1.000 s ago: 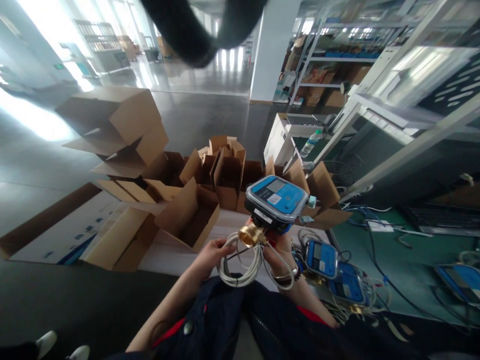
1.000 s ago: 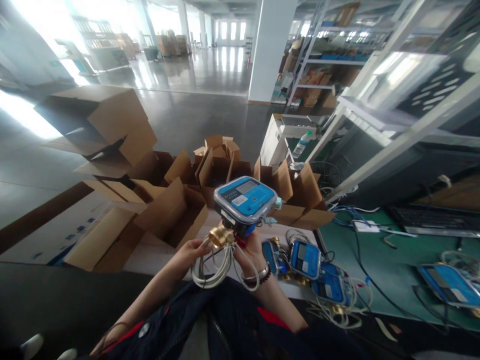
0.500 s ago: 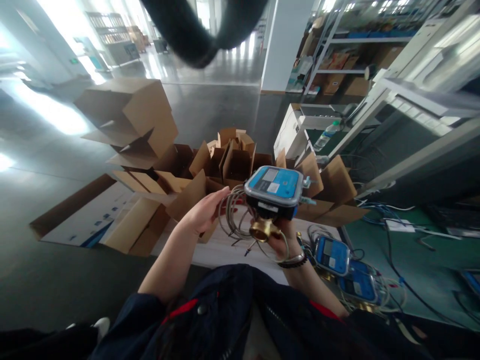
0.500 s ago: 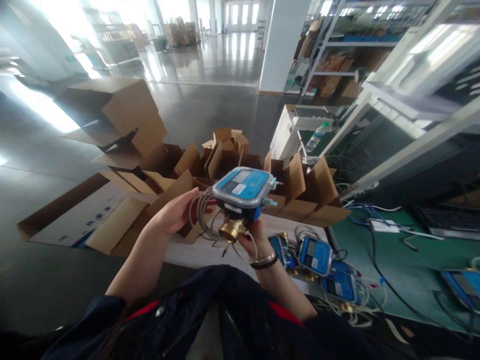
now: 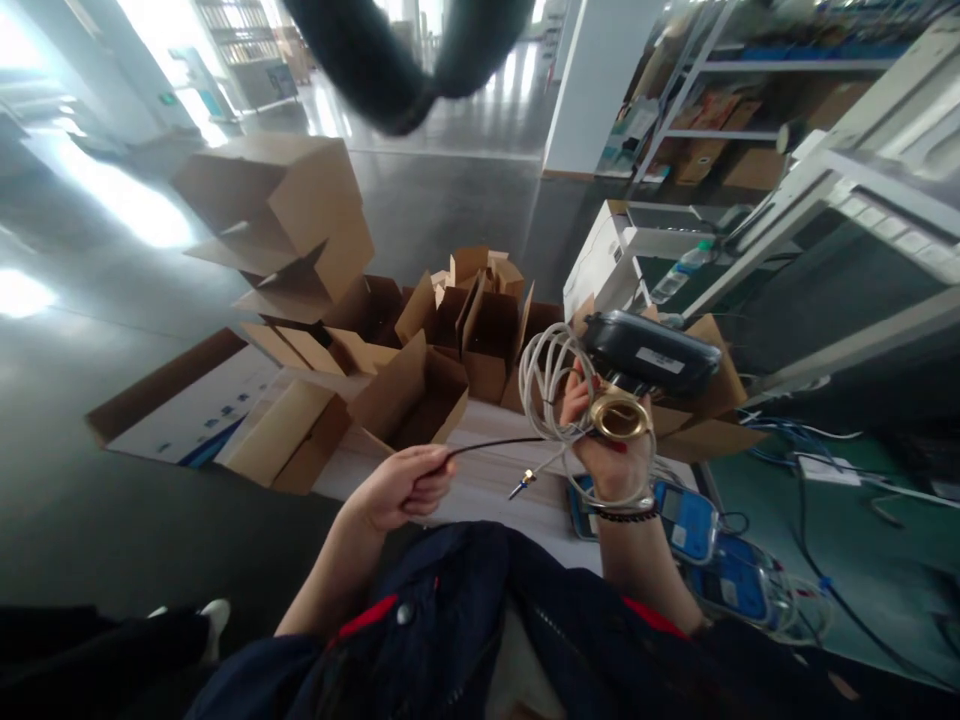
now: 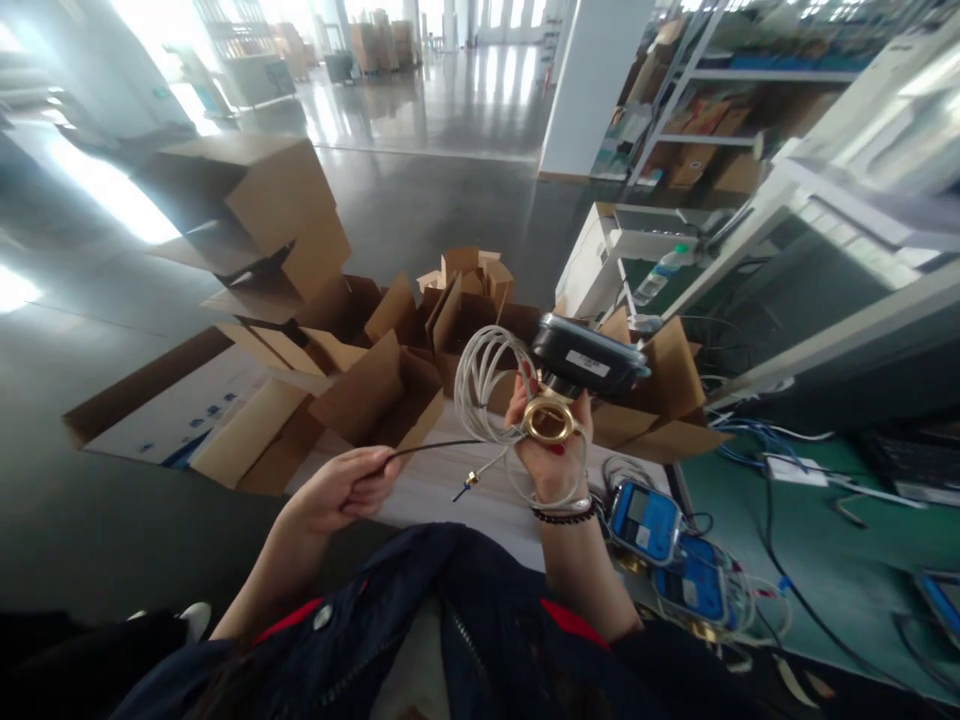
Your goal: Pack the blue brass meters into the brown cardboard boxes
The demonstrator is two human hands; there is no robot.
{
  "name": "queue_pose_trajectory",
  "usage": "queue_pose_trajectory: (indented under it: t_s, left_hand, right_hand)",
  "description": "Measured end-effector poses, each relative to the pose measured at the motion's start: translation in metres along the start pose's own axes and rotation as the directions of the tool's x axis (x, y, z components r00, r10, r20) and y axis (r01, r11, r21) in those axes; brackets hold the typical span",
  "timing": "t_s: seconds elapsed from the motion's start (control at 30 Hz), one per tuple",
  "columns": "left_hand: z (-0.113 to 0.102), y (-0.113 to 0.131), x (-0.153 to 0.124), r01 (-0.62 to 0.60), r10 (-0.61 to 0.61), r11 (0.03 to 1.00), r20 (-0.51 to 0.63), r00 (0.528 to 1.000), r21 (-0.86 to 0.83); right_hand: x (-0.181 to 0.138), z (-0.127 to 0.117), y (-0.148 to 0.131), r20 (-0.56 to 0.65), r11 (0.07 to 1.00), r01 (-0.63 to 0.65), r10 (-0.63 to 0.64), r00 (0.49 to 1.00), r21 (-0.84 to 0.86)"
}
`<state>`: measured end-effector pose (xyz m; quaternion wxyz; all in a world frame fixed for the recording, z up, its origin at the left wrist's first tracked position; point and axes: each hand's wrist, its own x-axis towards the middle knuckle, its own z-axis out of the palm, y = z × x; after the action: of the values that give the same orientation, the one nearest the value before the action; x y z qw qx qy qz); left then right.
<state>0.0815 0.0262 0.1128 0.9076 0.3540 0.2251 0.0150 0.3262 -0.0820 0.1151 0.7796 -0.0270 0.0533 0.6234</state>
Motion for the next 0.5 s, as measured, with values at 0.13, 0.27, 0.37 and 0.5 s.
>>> queue_pose_trajectory:
  t_s: [0.13, 0.27, 0.37, 0.5]
  left_hand:
    - [0.014, 0.017, -0.004, -0.051, 0.033, 0.964, -0.073, 0.997, -0.262]
    - [0.021, 0.02, -0.004, -0.067, 0.038, 0.966, -0.119, 0.992, -0.25]
    - [0.013, 0.016, 0.0, -0.084, 0.051, 0.99, -0.267, 0.962, -0.113]
    - [-0.035, 0.001, 0.016, -0.113, 0.433, 0.892, -0.759, 0.485, 0.437]
  right_hand:
    - [0.001, -0.005, 0.002, 0.02, 1.0, 0.003, -0.003, 1.0, 0.001]
    - [0.001, -0.011, 0.009, -0.03, 0.999, 0.001, -0.002, 1.0, -0.049]
    - [0.003, -0.018, 0.014, -0.042, 0.976, 0.05, -0.061, 0.997, -0.21]
    - [0.01, -0.027, 0.03, 0.002, 0.784, 0.153, -0.19, 0.982, -0.601]
